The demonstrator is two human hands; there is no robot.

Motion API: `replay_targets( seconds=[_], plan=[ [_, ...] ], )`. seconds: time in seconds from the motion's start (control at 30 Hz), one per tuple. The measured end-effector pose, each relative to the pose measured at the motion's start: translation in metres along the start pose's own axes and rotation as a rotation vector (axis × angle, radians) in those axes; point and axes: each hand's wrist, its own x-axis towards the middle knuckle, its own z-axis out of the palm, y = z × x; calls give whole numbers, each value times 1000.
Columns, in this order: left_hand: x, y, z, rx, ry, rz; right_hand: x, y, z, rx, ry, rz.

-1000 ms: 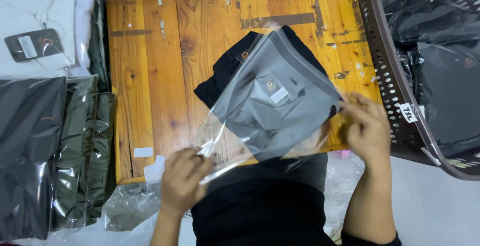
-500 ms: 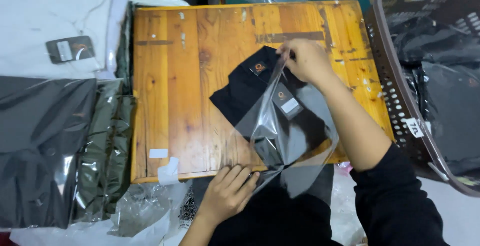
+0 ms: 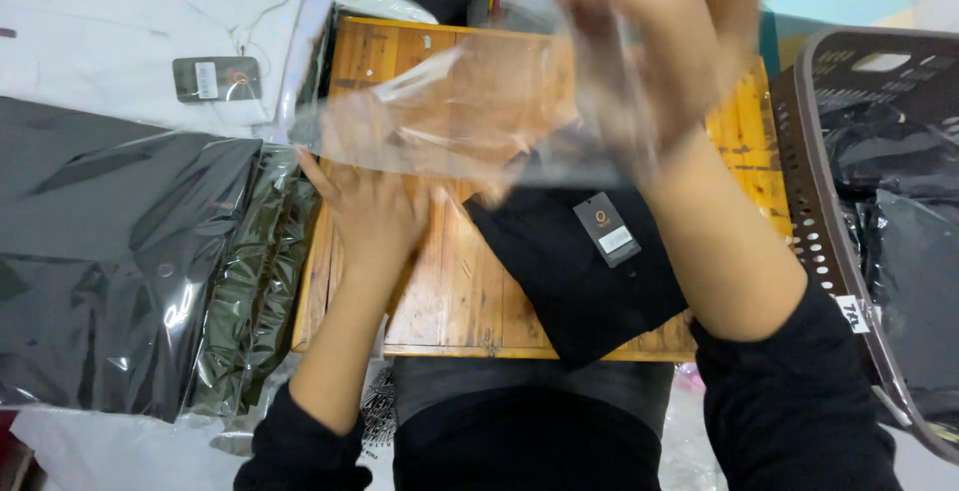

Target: Folding black shirts and placing them into clear plastic adhesive bags for shipping.

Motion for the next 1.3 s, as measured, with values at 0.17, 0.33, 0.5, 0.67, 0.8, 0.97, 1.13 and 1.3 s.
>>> replay_targets(
  seconds=[0.17, 0.33, 0.5, 0.67, 0.8, 0.97, 1.13, 1.3],
  plan=[
    [43, -24, 33, -41, 300, -85, -47, -52, -50, 79, -367, -20],
    [3, -8, 11, -32, -344, -241, -122, -86, -46, -94, -245, -207],
    [-47, 6, 0, -537, -539, -168, -189, -68, -53, -224, -354, -46],
    [-58, 68, -24, -1109, -329, -116, -185, -64, -50, -276, -196, 62],
    [-45, 112, -10, -1022, 34, 48, -173, -72, -50, -269, -167, 105],
    [-21, 143, 13, -998, 236, 194, -189, -80, -79, -343, -187, 170],
    [-26, 164, 20, -1197, 313, 315, -209, -86, -128, -534, -140, 152],
    [-34, 162, -5, -1044, 296, 571, -210, -97, -161, -566, -273, 299]
  ],
)
